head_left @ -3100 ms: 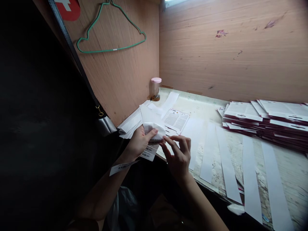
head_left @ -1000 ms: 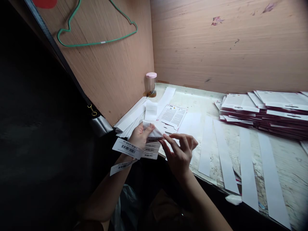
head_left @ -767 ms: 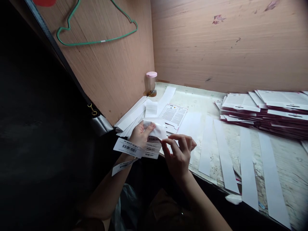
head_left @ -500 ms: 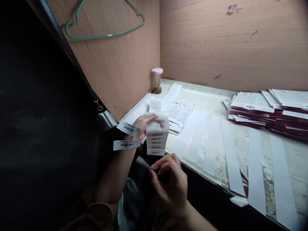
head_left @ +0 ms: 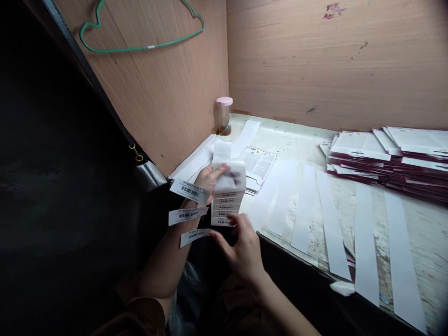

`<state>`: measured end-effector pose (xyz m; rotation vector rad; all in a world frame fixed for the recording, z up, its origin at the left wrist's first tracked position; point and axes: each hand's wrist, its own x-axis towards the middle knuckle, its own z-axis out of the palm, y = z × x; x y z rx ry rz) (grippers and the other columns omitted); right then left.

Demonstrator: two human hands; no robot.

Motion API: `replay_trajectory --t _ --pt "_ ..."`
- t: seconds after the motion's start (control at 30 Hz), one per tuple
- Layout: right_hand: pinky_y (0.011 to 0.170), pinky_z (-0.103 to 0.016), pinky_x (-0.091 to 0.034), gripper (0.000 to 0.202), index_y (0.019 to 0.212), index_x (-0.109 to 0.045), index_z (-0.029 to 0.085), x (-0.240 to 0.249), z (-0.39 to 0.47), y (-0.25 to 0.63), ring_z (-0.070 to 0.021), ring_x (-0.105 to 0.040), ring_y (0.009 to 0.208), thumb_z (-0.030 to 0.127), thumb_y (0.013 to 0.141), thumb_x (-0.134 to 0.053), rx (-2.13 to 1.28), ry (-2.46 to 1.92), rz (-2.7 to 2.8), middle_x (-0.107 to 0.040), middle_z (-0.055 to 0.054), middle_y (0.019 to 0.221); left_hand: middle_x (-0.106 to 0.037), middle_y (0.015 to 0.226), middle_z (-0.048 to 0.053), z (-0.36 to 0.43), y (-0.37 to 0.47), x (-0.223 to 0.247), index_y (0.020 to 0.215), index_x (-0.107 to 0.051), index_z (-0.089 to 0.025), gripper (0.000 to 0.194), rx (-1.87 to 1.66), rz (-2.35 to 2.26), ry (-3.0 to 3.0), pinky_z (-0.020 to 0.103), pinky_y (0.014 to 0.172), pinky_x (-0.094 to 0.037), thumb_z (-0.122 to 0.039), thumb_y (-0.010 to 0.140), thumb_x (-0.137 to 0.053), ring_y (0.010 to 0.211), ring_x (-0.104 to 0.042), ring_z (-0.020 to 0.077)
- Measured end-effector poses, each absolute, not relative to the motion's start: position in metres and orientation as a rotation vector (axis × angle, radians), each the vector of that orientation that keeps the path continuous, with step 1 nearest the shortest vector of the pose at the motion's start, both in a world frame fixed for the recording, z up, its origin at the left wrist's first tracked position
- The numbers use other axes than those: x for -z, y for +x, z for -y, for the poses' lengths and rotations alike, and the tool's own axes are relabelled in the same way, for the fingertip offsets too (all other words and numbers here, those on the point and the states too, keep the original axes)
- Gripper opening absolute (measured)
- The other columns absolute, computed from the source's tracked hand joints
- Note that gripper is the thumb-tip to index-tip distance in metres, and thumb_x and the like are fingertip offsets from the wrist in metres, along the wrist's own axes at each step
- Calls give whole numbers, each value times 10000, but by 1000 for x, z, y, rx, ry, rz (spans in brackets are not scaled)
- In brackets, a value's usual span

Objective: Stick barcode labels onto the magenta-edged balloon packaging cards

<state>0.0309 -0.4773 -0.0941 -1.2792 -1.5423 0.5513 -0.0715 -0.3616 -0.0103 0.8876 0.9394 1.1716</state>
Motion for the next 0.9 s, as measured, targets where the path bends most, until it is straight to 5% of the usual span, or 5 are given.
replay_trajectory --t 0.13,0.33,0.67,0.9 --pt "832 -435 -501 440 1198 -481 222 94 447 54 -235 -555 995 352 826 -675 -290 -1201 1349 -548 -116 1120 -741 763 55 368 -74 13 902 -650 -146 311 -1138 -909 912 303 645 -565 -373 733 -777 678 -709 190" --pt "727 -351 -523 236 1117 -593 250 89 419 70 -161 -576 766 204 885 -605 -291 -1008 1403 -604 -8 829 -758 876 74 372 -81 18 993 -683 -144 427 -1022 -918 1125 334 777 -544 -355 661 -847 817 -714 218" --pt "798 -398 -487 337 1118 -664 298 87 427 66 -193 -542 841 115 835 -661 258 -1041 1492 -635 -42 905 -752 924 68 373 -78 29 1002 -687 -151 379 -1117 -1025 1180 359 860 -515 -338 696 -813 875 -688 206" --pt "813 -412 -490 173 932 -621 225 76 434 60 -215 -538 915 77 849 -593 102 -1029 1552 -652 -70 942 -755 911 76 372 -76 24 1009 -686 -137 389 -1102 -1028 1144 329 800 -528 -310 687 -819 866 -700 221"
